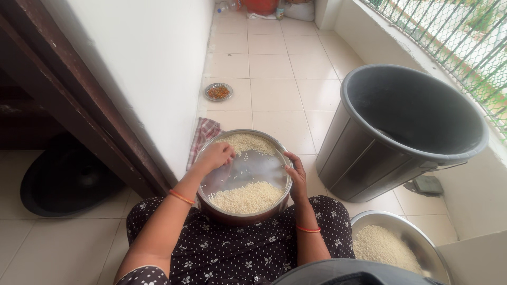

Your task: The person cleans rice in a metal tray by hand, picking out debris and pushing the grains to one side.

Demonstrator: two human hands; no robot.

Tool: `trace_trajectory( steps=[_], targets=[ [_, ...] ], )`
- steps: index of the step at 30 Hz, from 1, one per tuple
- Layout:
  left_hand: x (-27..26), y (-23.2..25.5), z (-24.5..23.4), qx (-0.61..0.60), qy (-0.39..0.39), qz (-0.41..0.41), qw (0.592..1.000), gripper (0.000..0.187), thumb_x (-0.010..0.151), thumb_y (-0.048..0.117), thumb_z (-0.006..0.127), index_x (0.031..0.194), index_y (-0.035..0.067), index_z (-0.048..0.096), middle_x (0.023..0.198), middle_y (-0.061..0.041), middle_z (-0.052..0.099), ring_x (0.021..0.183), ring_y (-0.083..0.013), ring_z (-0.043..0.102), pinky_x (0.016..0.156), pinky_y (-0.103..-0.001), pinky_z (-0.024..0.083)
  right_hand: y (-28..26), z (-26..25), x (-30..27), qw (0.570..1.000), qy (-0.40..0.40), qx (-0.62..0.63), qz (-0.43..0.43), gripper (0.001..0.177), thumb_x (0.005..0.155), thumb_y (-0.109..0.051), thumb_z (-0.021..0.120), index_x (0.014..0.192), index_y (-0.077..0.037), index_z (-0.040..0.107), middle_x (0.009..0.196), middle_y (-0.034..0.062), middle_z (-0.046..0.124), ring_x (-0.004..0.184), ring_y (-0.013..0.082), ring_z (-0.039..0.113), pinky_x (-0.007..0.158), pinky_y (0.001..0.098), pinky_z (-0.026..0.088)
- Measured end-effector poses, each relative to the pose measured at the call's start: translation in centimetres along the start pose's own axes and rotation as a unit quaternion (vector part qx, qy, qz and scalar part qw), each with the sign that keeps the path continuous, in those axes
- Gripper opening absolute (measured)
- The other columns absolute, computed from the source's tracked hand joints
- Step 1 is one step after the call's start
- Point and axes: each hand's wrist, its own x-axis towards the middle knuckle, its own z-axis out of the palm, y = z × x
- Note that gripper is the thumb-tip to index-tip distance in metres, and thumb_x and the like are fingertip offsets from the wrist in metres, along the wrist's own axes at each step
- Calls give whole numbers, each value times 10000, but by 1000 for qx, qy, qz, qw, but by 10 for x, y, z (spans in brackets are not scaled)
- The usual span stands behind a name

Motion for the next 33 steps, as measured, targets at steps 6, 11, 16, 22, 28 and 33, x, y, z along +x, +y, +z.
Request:
trace_trajectory(
  steps=[6, 11, 16, 22, 28, 33],
  targets=[
    [10, 22, 11, -26, 24, 36, 999, 327, 1002, 329, 538, 1150, 86, 698, 1003, -47, 762, 883, -125, 718, 752, -270, 544, 3, -4, 0, 1000, -11, 11, 0, 447, 940, -95, 530, 1384, -49, 541, 1346, 106, 572, 1044, 143, 603, 880, 278, 531],
    [-10, 44, 19, -88, -170, -1, 981, 428, 1002, 377, 473, 1262, 78, 635, 1082, -104, 735, 889, -180, 726, 794, -280, 624, 0, -2, 0, 1000, -11, 18, 4, 449, 928, -91, 529, 1376, -50, 541, 1351, 96, 574, 1048, 145, 607, 879, 279, 527],
    [15, 37, 30, -24, -59, 34, 997, 348, 1007, 301, 531, 1224, 62, 662, 1087, -104, 745, 908, -175, 705, 824, -322, 590, 2, -3, 0, 1000, -8, -6, -5, 443, 934, -95, 533, 1374, -54, 548, 1331, 99, 587, 1066, 142, 607, 907, 277, 518],
    [9, 34, 29, -8, -22, 36, 999, 277, 1001, 253, 555, 1183, 77, 665, 1052, -79, 761, 901, -155, 720, 861, -325, 586, 5, -5, 1, 1000, -9, 1, 0, 447, 945, -94, 539, 1389, -49, 560, 1269, 139, 610, 1053, 159, 607, 904, 288, 519],
    [-23, 69, 40, 154, 3, 127, 980, 205, 927, 243, 648, 1068, 113, 720, 1041, -48, 722, 910, -178, 701, 864, -351, 557, 4, -5, 1, 1000, -1, 11, 6, 438, 929, -90, 532, 1365, -58, 554, 1334, 107, 589, 1058, 159, 612, 900, 290, 520],
    [-34, 91, 66, 226, -6, 187, 956, 154, 920, 249, 675, 962, 118, 744, 955, -52, 709, 911, -213, 688, 863, -375, 533, 3, -4, 0, 1000, -3, -6, -4, 449, 927, -97, 535, 1374, -52, 554, 1358, 114, 578, 1107, 168, 597, 945, 298, 500]
  ],
)
